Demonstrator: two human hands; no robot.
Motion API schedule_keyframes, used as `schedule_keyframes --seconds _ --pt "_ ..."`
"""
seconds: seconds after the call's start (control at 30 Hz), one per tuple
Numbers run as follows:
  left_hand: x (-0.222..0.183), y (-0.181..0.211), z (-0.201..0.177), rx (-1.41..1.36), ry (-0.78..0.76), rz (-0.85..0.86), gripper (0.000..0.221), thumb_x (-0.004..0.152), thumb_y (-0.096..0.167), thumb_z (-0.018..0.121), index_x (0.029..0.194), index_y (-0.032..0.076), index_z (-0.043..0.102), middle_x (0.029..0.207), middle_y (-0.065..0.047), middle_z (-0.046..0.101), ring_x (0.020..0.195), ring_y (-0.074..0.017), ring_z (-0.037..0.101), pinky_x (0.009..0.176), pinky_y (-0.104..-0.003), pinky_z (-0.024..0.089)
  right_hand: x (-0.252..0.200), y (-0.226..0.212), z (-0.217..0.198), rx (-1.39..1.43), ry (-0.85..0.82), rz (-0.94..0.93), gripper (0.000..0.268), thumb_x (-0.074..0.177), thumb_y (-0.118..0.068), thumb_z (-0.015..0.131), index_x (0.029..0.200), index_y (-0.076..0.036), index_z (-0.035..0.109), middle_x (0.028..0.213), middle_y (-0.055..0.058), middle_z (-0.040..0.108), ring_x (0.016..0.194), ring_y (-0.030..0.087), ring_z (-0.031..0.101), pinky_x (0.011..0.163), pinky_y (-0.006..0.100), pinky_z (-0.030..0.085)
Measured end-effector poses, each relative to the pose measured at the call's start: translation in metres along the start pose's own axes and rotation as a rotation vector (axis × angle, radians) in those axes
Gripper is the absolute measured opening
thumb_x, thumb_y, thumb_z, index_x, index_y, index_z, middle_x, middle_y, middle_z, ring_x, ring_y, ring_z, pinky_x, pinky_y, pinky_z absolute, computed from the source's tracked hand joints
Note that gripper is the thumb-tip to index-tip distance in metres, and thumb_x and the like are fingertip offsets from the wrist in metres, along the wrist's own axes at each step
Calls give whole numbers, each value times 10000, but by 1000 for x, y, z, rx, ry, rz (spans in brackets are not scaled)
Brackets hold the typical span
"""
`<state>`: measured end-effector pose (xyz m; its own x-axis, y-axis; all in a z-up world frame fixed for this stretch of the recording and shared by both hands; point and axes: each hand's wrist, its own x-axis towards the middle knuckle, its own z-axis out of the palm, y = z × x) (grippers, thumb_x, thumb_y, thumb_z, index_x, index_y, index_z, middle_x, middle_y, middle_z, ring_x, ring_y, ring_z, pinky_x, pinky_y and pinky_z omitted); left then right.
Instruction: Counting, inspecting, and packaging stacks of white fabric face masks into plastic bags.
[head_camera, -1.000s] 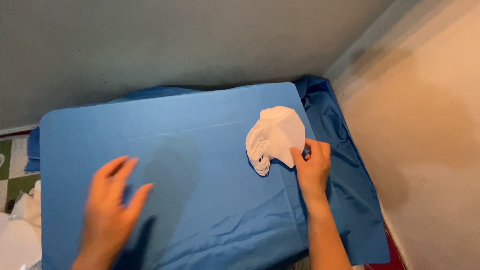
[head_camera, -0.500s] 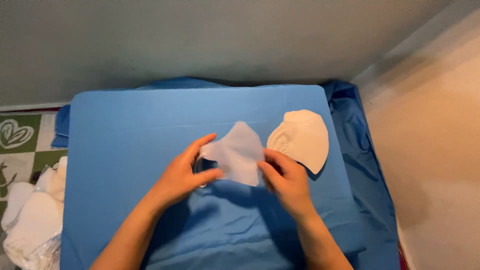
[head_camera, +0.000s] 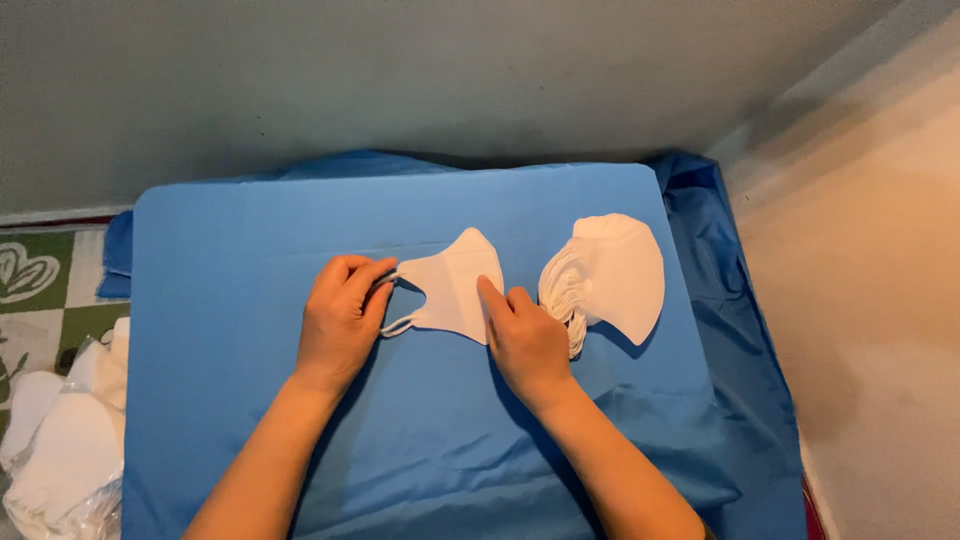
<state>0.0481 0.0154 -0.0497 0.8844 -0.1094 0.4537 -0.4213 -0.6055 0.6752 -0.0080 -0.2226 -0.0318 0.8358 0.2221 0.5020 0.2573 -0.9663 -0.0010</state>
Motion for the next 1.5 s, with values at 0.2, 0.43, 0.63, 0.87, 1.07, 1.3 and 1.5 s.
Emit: schedule_keyframes --seconds 0.2,0.43,0.63,0.87,1.07,1.3,1.5 --pt "3 -2 -1 41 8 126 209 923 90 764 1131 101 761 981 -28 605 904 -229 640 832 -345 546 -3 29 -31 223 64 41 311 888 -126 714 1191 -185 752 732 -25 592 587 188 660 523 291 540" --pt "1 0 -4 -15 -3 33 259 902 130 794 1159 139 765 1058 -38 631 991 -252 647 899 -379 535 -38 123 -54 247 141 671 431 934 -95 783 1320 54 660 1054 174 585 792 270 641 681 354 553" --pt "3 12 -13 -78 -13 -50 276 917 112 779 1191 106 743 1166 -80 609 1012 -277 662 891 -396 564 -38 114 -54 246 -7 803 550 930 -205 795 1367 80 620 1106 183 555 863 269 629 713 376 549" --pt "1 9 -12 -109 -15 -80 284 919 113 784 1199 115 738 1203 -80 575 1013 -266 673 889 -394 570 -38 115 -57 217 -63 876 549 945 -310 809 1317 61 649 1059 148 553 855 274 639 685 387 551" --pt "1 13 -14 -126 -5 -84 288 926 113 785 1208 106 731 1215 -91 571 1011 -271 673 887 -393 571 -38 108 -57 104 44 805 478 884 -262 862 1246 -43 641 1079 71 505 915 276 662 708 401 567" --pt "1 8 -12 -137 4 -94 323 911 173 806 1223 138 735 1226 -59 564 1028 -234 653 900 -342 557 -41 112 -67 172 212 545 21 1005 -14 740 1009 0 725 837 76 574 708 251 636 589 314 496" --pt "0 31 -26 -179 42 106 657 930 448 640 1447 52 548 1520 -215 417 1389 -365 418 1162 -483 381 -13 40 -131 764 21 590 134 970 -27 633 1034 -9 749 956 58 694 742 122 577 646 241 461"
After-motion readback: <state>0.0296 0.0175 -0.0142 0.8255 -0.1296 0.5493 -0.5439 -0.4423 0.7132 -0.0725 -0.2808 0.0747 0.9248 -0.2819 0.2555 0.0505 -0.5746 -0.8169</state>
